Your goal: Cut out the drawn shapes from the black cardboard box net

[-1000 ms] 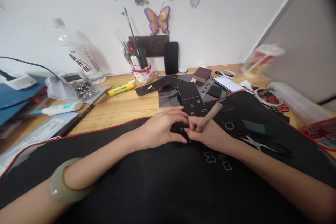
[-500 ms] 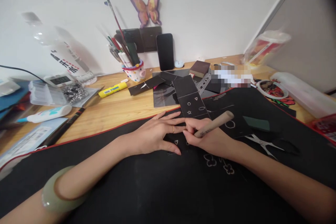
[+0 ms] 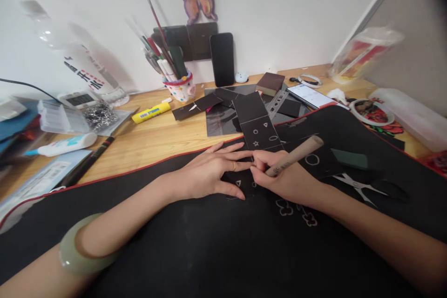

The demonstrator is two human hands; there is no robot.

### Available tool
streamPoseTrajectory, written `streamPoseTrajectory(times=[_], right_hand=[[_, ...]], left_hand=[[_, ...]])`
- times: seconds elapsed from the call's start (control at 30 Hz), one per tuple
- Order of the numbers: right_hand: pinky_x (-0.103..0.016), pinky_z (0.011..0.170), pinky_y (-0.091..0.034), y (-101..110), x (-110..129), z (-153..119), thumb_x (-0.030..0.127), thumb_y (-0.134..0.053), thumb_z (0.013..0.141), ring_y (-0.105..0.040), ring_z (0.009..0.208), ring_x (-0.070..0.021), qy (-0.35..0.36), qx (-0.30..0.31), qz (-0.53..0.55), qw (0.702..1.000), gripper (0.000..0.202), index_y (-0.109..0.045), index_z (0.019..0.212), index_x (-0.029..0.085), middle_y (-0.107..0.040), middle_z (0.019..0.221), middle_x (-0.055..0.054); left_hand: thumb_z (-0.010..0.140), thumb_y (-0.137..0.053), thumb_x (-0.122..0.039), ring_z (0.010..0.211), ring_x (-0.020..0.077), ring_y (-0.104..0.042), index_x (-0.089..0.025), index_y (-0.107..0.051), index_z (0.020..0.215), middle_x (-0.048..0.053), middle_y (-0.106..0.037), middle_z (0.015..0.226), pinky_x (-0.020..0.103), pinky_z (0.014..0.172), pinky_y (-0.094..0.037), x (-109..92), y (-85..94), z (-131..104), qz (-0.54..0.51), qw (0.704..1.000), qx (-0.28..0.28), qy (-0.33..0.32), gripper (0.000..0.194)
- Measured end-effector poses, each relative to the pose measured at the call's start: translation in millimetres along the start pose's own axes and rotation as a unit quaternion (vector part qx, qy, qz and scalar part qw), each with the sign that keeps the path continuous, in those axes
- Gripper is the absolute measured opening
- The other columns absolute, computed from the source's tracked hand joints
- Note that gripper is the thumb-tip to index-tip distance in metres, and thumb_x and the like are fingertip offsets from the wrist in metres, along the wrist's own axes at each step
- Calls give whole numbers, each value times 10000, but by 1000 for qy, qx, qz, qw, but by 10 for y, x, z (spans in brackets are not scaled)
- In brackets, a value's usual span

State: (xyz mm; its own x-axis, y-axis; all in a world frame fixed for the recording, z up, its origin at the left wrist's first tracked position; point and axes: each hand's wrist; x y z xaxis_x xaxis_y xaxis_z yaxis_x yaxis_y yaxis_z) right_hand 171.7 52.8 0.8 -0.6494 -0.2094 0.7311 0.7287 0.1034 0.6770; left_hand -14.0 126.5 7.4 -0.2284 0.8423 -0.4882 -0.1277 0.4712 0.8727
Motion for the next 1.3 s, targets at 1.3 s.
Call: streamPoseTrajectory(times=[1.3], right_hand=[[-202, 439, -222, -117, 84, -131, 173, -561, 729, -268, 470, -56, -126, -245, 178, 944, 311, -323, 529, 179, -281, 488, 80]], left_hand=[[827, -506, -442, 1297, 232, -236, -218, -524, 1199, 58, -458, 1305, 390, 1056, -186, -77, -54, -47, 77, 995, -49, -47, 435]])
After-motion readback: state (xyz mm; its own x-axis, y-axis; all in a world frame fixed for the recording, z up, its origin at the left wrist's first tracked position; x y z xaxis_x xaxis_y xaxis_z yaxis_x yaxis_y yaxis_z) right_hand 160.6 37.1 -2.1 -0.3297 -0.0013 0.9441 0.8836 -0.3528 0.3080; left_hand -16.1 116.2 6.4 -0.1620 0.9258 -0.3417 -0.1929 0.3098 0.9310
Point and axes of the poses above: each hand's wrist, its own z-axis towards the middle knuckle, its own y-axis out of the back of the hand, x = y × z
